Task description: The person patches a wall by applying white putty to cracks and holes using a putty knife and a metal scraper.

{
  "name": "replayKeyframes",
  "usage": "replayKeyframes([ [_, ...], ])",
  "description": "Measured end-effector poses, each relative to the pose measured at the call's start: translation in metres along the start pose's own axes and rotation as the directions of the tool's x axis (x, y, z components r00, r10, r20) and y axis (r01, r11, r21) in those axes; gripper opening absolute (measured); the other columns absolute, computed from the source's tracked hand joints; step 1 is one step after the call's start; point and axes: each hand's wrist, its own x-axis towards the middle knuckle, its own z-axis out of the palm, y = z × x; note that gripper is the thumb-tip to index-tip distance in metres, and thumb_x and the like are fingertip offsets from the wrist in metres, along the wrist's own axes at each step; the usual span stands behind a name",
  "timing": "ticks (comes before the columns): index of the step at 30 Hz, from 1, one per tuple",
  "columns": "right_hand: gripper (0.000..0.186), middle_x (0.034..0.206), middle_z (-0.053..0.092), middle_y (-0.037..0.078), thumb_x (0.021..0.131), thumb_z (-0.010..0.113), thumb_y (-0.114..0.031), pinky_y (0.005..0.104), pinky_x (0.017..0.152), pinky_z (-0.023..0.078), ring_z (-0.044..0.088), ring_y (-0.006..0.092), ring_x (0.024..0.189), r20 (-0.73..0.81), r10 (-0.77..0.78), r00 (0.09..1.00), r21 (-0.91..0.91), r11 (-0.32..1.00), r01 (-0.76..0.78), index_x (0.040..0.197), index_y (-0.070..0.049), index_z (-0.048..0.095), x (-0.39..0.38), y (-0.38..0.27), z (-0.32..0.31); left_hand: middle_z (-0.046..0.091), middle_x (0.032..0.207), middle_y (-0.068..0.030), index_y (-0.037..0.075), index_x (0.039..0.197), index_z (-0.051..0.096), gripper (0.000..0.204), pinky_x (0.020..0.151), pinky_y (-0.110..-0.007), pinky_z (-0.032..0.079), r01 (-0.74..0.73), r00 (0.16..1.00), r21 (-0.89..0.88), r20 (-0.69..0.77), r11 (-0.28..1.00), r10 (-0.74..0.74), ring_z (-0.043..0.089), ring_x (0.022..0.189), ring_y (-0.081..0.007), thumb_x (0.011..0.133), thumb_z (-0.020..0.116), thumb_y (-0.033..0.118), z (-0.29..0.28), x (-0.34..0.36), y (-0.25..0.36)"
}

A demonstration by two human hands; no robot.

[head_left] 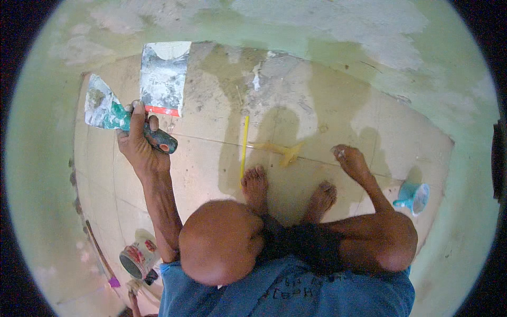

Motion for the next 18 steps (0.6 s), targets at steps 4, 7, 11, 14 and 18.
replayKeyframes([
  [4, 0.025, 0.093, 0.066, 0.017, 0.091, 0.053, -0.027, 0.0476, 0.077, 0.050, 0.063, 0.0389, 0.086, 0.217, 0.038, 0.975, -0.084, 0.996, -0.021, 0.103, -0.007, 0.061, 0.033, -0.006, 0.024, 0.058, 0.082, -0.0029, 0.007, 0.095, 0.057, 0.017, 0.048, -0.020, 0.041, 0.000, 1.000, 0.008, -0.006, 1.000, 0.000, 0.052, 0.060, -0.0090, 0.084, 0.069, 0.005, 0.004, -0.002, -0.008],
  [7, 0.024, 0.096, 0.065, 0.017, 0.090, 0.055, -0.027, 0.0471, 0.077, 0.050, 0.063, 0.0385, 0.087, 0.135, -0.096, 0.986, -0.023, 0.995, 0.100, 0.102, -0.006, 0.062, 0.057, -0.003, 0.025, 0.059, 0.083, -0.0028, 0.006, 0.095, 0.057, 0.017, 0.048, -0.019, 0.041, -0.024, 1.000, 0.040, 0.005, 0.999, 0.024, 0.052, 0.060, -0.0086, 0.084, 0.069, 0.005, 0.009, -0.006, -0.004],
  [11, 0.025, 0.102, 0.064, 0.016, 0.091, 0.054, -0.025, 0.0454, 0.078, 0.050, 0.063, 0.0380, 0.088, -0.041, -0.203, 0.978, -0.004, 0.979, 0.203, 0.102, -0.005, 0.062, 0.081, 0.010, 0.006, 0.059, 0.083, -0.0017, 0.005, 0.095, 0.057, 0.016, 0.049, -0.020, 0.040, -0.074, 0.997, 0.125, -0.001, 0.989, 0.075, 0.052, 0.059, -0.0078, 0.084, 0.068, 0.007, 0.020, 0.002, 0.000],
  [14, 0.024, 0.095, 0.066, 0.016, 0.090, 0.057, -0.022, 0.0396, 0.075, 0.050, 0.064, 0.0337, 0.084, -0.127, -0.164, 0.978, 0.064, 0.983, 0.173, 0.101, -0.002, 0.062, 0.073, 0.005, -0.013, 0.058, 0.077, -0.0009, 0.006, 0.094, 0.058, 0.017, 0.050, -0.023, 0.042, 0.021, 0.999, 0.194, -0.041, 0.981, -0.013, 0.052, 0.057, -0.0087, 0.082, 0.069, 0.008, 0.029, -0.004, -0.012],
  [18, 0.023, 0.085, 0.067, 0.013, 0.090, 0.058, -0.019, 0.0319, 0.069, 0.049, 0.062, 0.0205, 0.073, 0.026, 0.008, 1.000, 0.446, 0.895, -0.019, 0.099, 0.001, 0.064, 0.046, -0.043, -0.049, 0.059, 0.077, -0.0023, 0.006, 0.094, 0.056, 0.019, 0.047, -0.023, 0.042, 0.019, 0.997, 0.027, 0.080, 0.999, -0.021, 0.053, 0.056, -0.0102, 0.080, 0.069, 0.005, 0.047, -0.018, -0.019],
])
